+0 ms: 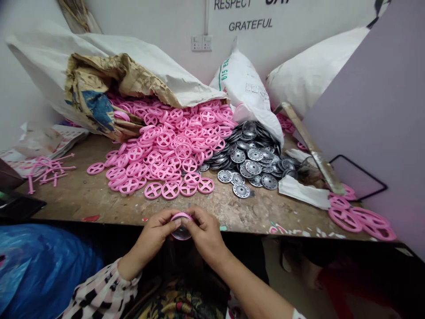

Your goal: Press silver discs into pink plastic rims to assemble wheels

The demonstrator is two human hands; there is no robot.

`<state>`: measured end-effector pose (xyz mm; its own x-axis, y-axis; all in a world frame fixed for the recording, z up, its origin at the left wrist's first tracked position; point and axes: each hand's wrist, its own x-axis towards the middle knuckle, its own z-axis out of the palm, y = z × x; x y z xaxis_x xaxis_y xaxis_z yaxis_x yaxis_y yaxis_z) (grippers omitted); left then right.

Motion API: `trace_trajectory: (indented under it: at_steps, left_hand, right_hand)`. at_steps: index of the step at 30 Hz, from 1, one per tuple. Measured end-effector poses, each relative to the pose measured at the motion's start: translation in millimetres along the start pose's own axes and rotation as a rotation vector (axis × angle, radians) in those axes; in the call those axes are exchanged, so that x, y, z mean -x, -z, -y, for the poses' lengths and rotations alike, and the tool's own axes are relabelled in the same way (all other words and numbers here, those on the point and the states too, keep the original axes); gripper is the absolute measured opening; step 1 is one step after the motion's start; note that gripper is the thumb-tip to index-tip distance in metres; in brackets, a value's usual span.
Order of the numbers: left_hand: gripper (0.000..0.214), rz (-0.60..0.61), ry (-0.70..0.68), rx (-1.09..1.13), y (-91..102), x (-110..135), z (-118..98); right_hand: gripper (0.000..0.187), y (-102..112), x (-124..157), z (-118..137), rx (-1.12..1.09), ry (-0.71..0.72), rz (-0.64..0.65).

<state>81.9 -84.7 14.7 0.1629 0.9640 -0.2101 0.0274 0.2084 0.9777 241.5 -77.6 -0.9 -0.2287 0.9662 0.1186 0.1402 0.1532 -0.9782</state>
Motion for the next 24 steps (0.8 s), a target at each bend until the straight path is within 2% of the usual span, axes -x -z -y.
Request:
trace_trajectory:
  at_steps: [3,5,8,10,12,14,16,18,21,24]
  left_hand:
    - [0.022,0.102,0.041,-0.164,13.5,-3,0]
    - [0.025,0.086,0.046,-0.300,25.4,-7,1]
    - [0.028,-0.129,-0.088,-0.632,39.4,-19,4]
    - [0.029,-0.253,-0.185,-0.923,43.5,-30,7]
    - [0.029,-0.289,-0.216,-1.167,44.1,-41,10]
    - [0.025,-0.273,-0.224,-1.315,43.3,-50,12]
    - [0.026,-0.234,-0.253,-1.378,42.3,-53,11]
    - [0.028,-0.197,-0.298,-1.381,41.5,-50,7]
    - [0.025,-0.112,-0.335,-1.316,39.4,-36,-2]
    - [0.021,-0.074,-0.283,-1.191,36.6,-27,-6]
  right_hand:
    - [0.019,-2,10,-10,0.116,-0.017,0.095]
    - [0.023,-3,21,-14,0.276,0.013,0.192]
    - [0.038,-5,37,-14,0.530,0.109,0.301]
    - [0.038,1,40,-11,0.663,0.202,0.320]
    - [0.031,16,31,-9,0.774,0.276,0.245]
    - [0.030,40,14,-11,0.891,0.280,0.073]
    - [0.030,70,-7,-17,1.034,0.201,-0.111]
    - [0.035,98,-26,-25,1.224,0.014,-0.277]
    - [0.044,126,-44,-37,1.386,-0.204,-0.314]
    - [0.045,140,-53,-46,1.317,-0.295,-0.292]
